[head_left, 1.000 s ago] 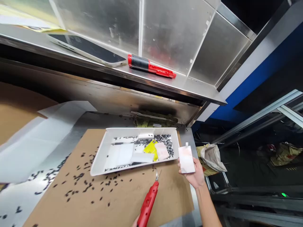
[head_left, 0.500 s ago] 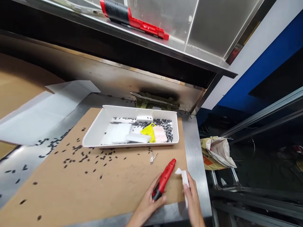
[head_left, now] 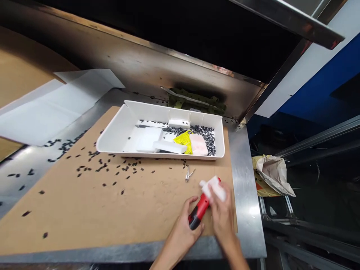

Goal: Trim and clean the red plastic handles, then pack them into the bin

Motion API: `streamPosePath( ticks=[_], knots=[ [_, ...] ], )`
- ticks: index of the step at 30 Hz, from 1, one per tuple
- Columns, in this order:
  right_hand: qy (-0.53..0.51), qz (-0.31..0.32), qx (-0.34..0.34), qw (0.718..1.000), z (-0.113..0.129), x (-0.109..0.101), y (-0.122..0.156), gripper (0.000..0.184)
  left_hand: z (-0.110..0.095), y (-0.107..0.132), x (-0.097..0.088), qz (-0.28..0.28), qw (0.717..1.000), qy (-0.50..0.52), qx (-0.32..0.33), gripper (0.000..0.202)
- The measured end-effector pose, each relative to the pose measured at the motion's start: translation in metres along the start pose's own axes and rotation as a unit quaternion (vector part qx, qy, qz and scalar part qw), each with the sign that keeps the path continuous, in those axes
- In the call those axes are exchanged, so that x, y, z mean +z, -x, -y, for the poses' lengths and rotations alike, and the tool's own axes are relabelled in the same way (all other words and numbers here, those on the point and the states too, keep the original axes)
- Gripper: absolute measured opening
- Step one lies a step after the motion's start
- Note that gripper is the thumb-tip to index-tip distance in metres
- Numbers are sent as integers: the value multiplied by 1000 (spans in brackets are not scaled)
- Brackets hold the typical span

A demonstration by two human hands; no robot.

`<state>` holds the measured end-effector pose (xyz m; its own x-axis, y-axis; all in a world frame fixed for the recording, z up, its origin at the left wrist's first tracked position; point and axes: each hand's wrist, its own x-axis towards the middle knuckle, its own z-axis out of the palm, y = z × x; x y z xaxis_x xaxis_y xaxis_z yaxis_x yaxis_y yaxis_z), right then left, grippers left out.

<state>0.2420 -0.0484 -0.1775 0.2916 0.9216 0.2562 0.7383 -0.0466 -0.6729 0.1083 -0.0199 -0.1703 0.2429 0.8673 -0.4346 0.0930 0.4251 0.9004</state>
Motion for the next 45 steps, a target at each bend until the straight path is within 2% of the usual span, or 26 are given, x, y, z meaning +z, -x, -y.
streamPosePath(
  ticks=[3,7,11,15,16,20,24,25,29,31,34,39,43,45],
  knots=[
    [14,-5,26,1000,0,-2,-7,38,-3,4,3,-11,999,-41,-3,56],
    [-5,48,-59,997,8,-2,0,45,-3,7,4,27,1000,-14,0,51],
    [34,25,6,999,12,-10,-6,38,1,8,5,-4,997,-77,-5,51],
    [19,73,-61,995,11,-14,-4,45,5,8,7,27,997,-69,-1,51],
    [19,80,-57,995,9,-14,-5,45,6,8,8,25,997,-77,1,51],
    [37,33,8,999,7,-12,-9,38,7,5,9,8,993,-119,-8,64],
    [5,70,-58,996,9,-8,-6,45,-1,-1,-4,79,997,-3,-19,80],
    [7,81,-49,995,8,-8,-9,45,-4,-3,-8,106,993,32,-29,83],
    [16,20,27,999,3,-6,-27,38,-9,-12,-19,184,974,84,-107,97],
    [12,27,11,1000,6,-5,-23,41,-7,-16,-22,186,971,90,-120,98],
    [9,69,-65,995,10,-3,-14,46,-2,-19,-24,178,972,88,-126,95],
    [62,7,2,998,9,-1,-18,41,-4,-19,-26,183,969,82,-148,93],
    [57,36,-105,992,14,2,-11,44,-6,-18,-28,163,972,90,-140,92],
    [58,47,-80,994,14,1,-15,44,-4,-18,-29,177,971,84,-138,91]
  ],
)
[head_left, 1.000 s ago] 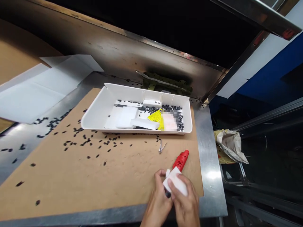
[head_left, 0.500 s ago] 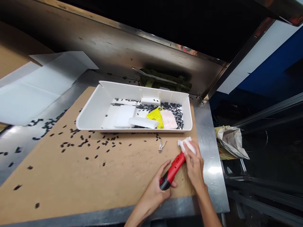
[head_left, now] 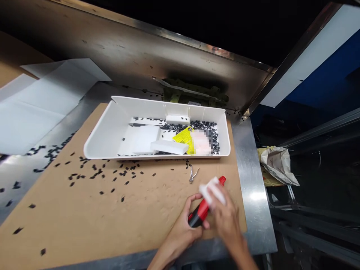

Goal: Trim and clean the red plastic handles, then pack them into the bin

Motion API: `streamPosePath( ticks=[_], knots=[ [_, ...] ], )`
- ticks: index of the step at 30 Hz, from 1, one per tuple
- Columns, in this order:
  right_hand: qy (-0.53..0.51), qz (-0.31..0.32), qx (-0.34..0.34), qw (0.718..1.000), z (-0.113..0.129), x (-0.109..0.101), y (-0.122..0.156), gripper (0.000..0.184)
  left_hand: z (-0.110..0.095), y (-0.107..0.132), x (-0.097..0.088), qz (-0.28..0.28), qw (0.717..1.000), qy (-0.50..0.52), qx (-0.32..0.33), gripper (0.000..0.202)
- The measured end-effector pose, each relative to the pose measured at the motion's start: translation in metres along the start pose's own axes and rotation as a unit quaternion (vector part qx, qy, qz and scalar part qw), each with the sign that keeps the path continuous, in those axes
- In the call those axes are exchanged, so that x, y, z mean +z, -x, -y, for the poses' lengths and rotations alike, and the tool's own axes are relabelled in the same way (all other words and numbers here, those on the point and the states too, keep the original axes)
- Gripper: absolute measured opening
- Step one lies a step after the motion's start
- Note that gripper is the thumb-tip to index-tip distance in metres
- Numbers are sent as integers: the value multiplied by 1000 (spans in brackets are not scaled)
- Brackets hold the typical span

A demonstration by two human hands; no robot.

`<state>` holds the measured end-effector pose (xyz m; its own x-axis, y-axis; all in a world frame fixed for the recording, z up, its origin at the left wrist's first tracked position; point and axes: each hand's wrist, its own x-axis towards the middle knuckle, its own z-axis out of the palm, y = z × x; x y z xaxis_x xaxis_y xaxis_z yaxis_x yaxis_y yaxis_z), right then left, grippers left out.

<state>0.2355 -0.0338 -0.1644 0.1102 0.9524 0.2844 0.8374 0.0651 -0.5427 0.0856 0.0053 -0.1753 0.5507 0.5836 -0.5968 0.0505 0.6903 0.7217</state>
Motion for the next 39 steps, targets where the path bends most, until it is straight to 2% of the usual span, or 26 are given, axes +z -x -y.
streamPosePath(
  ticks=[2,3,6,8,12,16,17,20,21,25,29,30,34,36,39],
  knots=[
    [10,-6,52,999,-1,-3,-5,43,1,-1,-1,16,1000,-12,-8,89],
    [16,-2,48,999,-1,-4,-5,45,1,-1,-1,15,1000,-13,-6,89],
    [11,33,-64,997,0,-6,-2,52,-5,1,-2,1,1000,-3,8,86],
    [9,52,-92,994,-1,-8,-4,52,-12,3,-2,9,1000,-4,-8,86],
    [41,28,-7,999,-3,-12,-13,45,-24,9,-2,26,998,-11,-63,90],
    [16,87,-111,990,-1,-11,-14,46,-28,12,-2,5,999,-10,-49,93],
    [14,89,-104,991,-2,-12,-15,45,-29,13,-2,12,999,-4,-52,94],
    [27,45,3,999,-5,-16,-17,43,-30,13,-3,44,997,22,-66,95],
    [28,37,16,999,-4,-17,-16,44,-30,13,-3,45,997,24,-65,95],
    [-9,96,-66,993,5,-17,-11,47,-30,15,-2,0,999,0,-43,95],
    [-12,56,47,997,11,-17,-15,39,-30,18,0,24,998,-14,-53,87],
    [-13,54,53,997,14,-18,-15,40,-28,18,0,22,998,-17,-51,87],
    [-51,116,-25,992,18,-21,-14,44,-22,16,-1,-15,998,-46,-27,90],
    [-63,96,-6,993,11,-20,-17,39,-22,14,-2,2,998,-51,-35,87],
    [-54,8,81,995,4,-13,-13,38,-26,14,-2,28,997,-47,-47,79]
  ],
)
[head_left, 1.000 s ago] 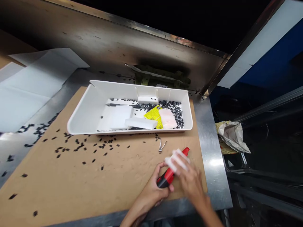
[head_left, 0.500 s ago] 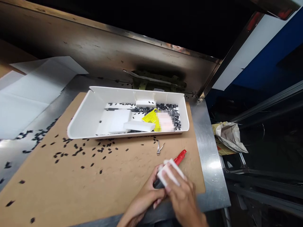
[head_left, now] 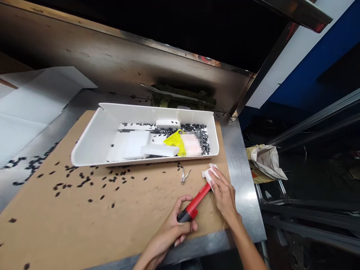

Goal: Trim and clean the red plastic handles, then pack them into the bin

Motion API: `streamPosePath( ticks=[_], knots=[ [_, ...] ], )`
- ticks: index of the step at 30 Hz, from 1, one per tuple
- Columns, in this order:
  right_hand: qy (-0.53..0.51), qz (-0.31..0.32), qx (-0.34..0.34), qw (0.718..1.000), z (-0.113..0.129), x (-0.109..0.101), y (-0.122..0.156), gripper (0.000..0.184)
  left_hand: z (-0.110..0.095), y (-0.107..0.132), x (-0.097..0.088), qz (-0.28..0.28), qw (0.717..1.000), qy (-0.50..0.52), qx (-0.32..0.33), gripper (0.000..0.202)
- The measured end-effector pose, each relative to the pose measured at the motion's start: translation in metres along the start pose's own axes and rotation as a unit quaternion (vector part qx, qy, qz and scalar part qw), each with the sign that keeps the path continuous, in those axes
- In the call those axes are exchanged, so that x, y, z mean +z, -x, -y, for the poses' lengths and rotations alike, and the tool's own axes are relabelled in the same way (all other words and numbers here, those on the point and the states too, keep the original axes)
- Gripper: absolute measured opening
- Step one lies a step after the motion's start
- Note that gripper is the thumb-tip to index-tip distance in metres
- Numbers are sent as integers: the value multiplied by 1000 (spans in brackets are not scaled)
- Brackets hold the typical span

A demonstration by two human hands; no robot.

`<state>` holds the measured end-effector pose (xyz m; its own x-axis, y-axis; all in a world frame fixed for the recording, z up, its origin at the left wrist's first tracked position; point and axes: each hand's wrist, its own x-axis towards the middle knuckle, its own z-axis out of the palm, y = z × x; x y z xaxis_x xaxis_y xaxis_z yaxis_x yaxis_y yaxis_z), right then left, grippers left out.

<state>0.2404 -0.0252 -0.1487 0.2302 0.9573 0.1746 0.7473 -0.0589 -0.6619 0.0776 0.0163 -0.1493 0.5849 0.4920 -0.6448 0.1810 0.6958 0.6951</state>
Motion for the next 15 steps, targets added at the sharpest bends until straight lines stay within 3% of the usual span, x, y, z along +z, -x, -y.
streamPosePath(
  ticks=[2,5,6,10,15],
  knots=[
    [6,-36,2,999,2,8,11,43,-1,0,0,-7,1000,-5,2,78],
    [-3,-8,-58,998,6,18,19,47,-1,1,1,-14,1000,-24,9,79],
    [-7,6,-38,999,6,19,16,45,-1,2,2,-12,999,-28,11,78],
    [-6,-77,59,995,6,16,4,41,-1,4,4,-2,1000,-26,9,74],
    [15,46,-72,996,14,8,17,49,-1,5,4,-22,998,-51,10,75]
  ],
)
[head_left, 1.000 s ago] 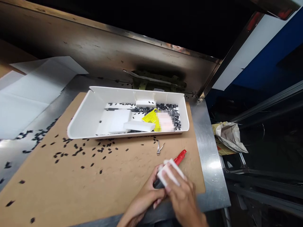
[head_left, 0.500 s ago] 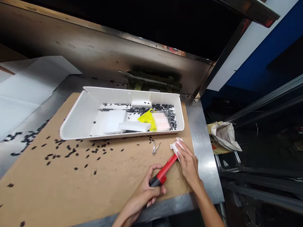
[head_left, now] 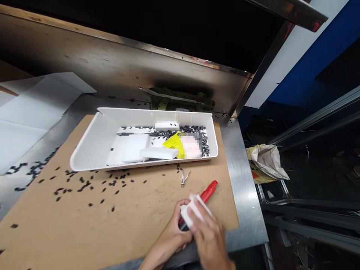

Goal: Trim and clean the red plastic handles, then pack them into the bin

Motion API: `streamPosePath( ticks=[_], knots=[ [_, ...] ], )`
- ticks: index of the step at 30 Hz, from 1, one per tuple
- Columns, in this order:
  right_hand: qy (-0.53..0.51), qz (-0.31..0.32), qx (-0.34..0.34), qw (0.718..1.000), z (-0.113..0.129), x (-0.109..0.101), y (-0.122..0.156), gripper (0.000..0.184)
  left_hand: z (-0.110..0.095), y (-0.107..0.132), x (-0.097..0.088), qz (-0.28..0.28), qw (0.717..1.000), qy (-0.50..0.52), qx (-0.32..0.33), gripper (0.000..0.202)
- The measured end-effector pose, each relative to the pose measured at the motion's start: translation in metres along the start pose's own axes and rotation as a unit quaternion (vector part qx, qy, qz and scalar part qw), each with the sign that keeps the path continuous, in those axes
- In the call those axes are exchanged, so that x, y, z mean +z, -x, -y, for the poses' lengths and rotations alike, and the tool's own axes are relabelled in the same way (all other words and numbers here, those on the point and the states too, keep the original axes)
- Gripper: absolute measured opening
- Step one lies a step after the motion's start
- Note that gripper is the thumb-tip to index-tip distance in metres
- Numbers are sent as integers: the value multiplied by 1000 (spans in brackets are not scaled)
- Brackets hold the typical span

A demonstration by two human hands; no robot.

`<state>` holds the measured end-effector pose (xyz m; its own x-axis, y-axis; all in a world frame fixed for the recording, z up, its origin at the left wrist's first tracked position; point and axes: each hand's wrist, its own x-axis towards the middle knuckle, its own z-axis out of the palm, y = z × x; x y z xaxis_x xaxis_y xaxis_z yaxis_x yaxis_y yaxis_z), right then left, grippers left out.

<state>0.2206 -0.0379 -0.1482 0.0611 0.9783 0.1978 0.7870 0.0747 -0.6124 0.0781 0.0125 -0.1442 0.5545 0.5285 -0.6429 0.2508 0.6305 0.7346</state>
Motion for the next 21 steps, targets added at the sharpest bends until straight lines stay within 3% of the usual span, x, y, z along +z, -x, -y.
streamPosePath(
  ticks=[1,4,13,21],
  knots=[
    [2,20,-1,1000,-2,-3,-2,47,0,0,0,3,1000,3,2,75],
    [3,-37,83,996,-14,-9,-10,40,0,1,-1,10,1000,13,0,72],
    [-112,-141,185,966,-27,10,-9,42,-1,3,-4,20,1000,11,-13,70],
    [-67,-89,183,977,-47,-9,-8,42,-4,4,-6,26,1000,-3,-12,64]
  ],
)
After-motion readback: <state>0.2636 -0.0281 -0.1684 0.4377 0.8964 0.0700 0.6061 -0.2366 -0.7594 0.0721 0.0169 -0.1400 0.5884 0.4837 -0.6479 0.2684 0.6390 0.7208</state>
